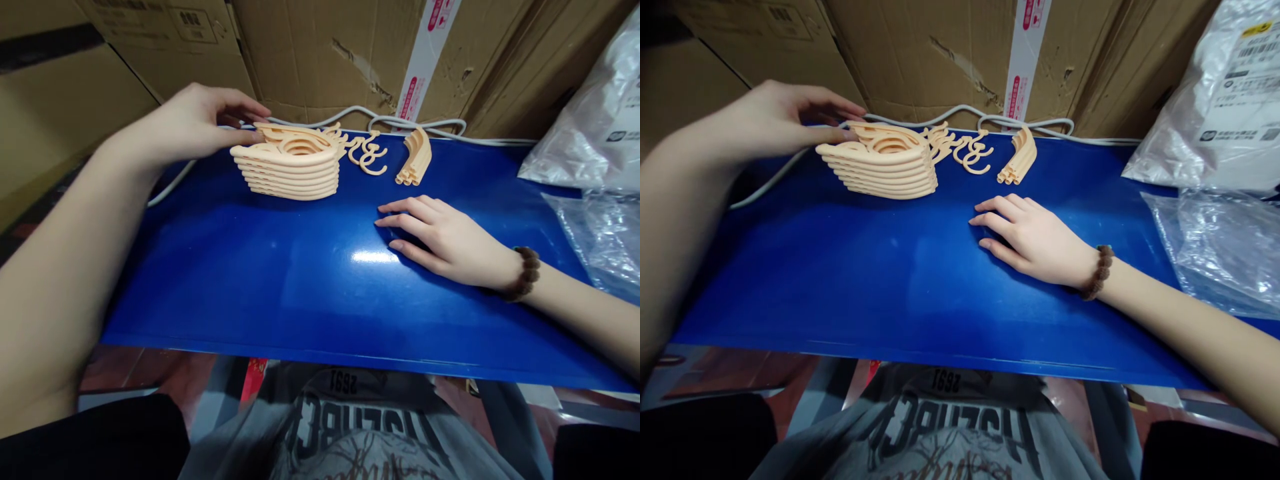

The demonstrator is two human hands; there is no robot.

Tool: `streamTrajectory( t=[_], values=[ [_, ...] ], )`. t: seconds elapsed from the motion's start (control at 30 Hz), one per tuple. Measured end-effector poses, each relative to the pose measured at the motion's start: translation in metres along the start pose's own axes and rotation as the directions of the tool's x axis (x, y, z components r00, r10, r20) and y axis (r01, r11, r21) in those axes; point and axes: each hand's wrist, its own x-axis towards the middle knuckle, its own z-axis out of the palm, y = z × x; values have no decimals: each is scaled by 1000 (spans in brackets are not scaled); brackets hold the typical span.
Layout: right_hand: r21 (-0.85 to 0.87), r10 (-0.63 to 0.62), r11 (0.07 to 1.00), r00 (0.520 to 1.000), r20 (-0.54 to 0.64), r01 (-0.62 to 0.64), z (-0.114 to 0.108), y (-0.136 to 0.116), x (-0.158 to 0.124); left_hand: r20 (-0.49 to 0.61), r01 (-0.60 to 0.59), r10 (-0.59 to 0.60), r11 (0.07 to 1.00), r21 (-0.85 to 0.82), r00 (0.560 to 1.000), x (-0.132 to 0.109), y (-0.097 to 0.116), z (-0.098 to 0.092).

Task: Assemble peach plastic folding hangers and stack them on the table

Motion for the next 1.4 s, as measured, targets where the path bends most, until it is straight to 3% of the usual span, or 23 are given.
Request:
streamTrajectory(
  t=[0.37,1.4],
  values=[
    [4,1,1000,1000,6,-1,-1,0,0,-11,36,-35,996,76,999,-5,16,-2],
    [-7,0,1000,1000,4,0,-1,-1,0,59,20,-22,999,32,998,2,-3,0]
  ],
)
